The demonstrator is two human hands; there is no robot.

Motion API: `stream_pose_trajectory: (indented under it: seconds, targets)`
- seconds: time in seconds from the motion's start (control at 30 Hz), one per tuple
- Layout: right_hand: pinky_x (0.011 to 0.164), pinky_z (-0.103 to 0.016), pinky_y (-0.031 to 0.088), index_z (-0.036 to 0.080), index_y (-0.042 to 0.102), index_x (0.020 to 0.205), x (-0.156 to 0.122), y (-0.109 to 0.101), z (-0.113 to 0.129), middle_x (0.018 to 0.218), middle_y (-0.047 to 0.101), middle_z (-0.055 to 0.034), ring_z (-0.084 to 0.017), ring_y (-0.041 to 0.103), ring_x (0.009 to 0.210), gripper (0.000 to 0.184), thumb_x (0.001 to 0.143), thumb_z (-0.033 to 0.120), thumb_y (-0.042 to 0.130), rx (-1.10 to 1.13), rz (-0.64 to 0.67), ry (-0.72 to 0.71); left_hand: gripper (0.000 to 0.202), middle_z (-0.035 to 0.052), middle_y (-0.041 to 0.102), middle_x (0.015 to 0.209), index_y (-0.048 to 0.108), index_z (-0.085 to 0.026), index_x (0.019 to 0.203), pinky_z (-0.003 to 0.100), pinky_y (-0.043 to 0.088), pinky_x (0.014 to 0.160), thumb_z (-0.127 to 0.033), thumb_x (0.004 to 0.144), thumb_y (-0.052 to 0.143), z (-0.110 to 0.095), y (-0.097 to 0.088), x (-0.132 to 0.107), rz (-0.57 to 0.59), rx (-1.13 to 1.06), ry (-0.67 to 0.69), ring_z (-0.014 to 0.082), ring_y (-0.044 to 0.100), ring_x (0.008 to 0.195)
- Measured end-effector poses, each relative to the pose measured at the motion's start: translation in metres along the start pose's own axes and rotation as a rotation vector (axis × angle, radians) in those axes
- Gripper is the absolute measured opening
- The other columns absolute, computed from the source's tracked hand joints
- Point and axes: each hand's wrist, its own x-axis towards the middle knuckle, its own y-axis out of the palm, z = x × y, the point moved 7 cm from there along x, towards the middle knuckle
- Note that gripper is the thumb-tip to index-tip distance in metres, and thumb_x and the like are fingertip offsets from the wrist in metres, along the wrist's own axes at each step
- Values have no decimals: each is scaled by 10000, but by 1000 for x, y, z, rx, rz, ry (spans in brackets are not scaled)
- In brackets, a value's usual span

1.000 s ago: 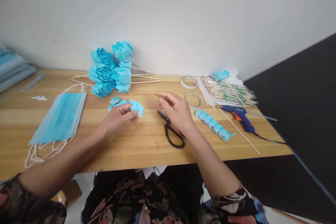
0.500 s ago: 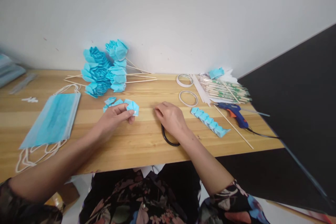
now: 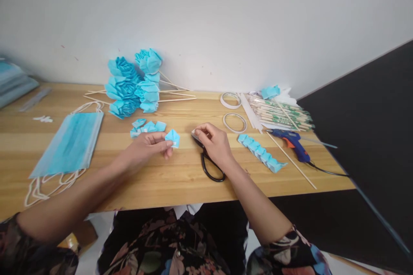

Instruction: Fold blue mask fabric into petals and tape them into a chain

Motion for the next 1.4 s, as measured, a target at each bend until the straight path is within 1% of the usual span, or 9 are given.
stream_pose_trajectory:
  seconds: [0.07,0.13,0.2,0.27,0.37,0.53,0.87,1.13,1.4]
  targets:
    - [627,-275,494,211,677,867,-4,-6,26,798,715,-18,-149,633,680,129,920,290,591,-70,-63,-158,199,-8,667,650,628,-142,709,239,464,635,-311,809,662,1,0,0,0,-14,-13,88,587,561]
    - [670,-296,507,226,678,896,-10,-9,54,822,707,-22,-156,634,725,93,926,217,590,-164,-137,-382,186,-7,665,642,627,-140,710,235,462,624,-294,812,654,2,1,1,6,-29,-23,85,583,550]
    - [697,-321,517,236,672,946,-19,-7,75,845,700,-32,-171,637,771,123,910,143,600,-242,-185,-598,182,-6,665,636,626,-139,707,231,462,614,-283,817,646,3,1,1,15,-49,-29,84,582,542]
    - [693,-335,527,237,663,1000,-26,0,83,859,692,-45,-183,636,790,190,888,91,612,-299,-196,-753,185,-6,664,631,628,-139,703,225,463,608,-281,819,644,4,2,1,19,-67,-31,81,580,538]
    - [668,-334,535,221,647,1047,-32,10,83,854,685,-54,-185,633,770,242,870,58,623,-364,-191,-865,189,-8,663,626,635,-140,700,217,464,602,-284,820,655,5,3,1,25,-81,-31,78,580,536]
    - [672,-330,541,213,641,1043,-35,13,82,837,684,-49,-179,637,764,230,869,63,634,-428,-220,-910,147,-14,667,624,654,-142,738,214,471,593,-253,834,650,6,5,1,38,-99,-47,75,579,524]
    - [657,-313,535,211,659,987,-34,14,83,805,683,-45,-173,627,743,170,880,82,634,-468,-244,-901,142,-15,662,615,649,-144,728,227,487,596,-218,847,627,5,7,0,47,-104,-64,78,575,523]
    - [655,-323,510,270,695,1039,-32,16,77,829,704,-38,-176,633,748,235,896,108,603,-417,-157,-843,153,-20,645,626,659,-154,734,227,456,607,-279,822,660,5,3,0,7,-68,-39,81,556,556]
    - [647,-310,511,226,690,1038,-31,20,77,840,710,-57,-178,610,745,225,885,84,608,-440,-120,-851,221,-10,635,638,646,-145,662,241,437,640,-291,828,648,4,1,0,-17,-114,-43,84,538,577]
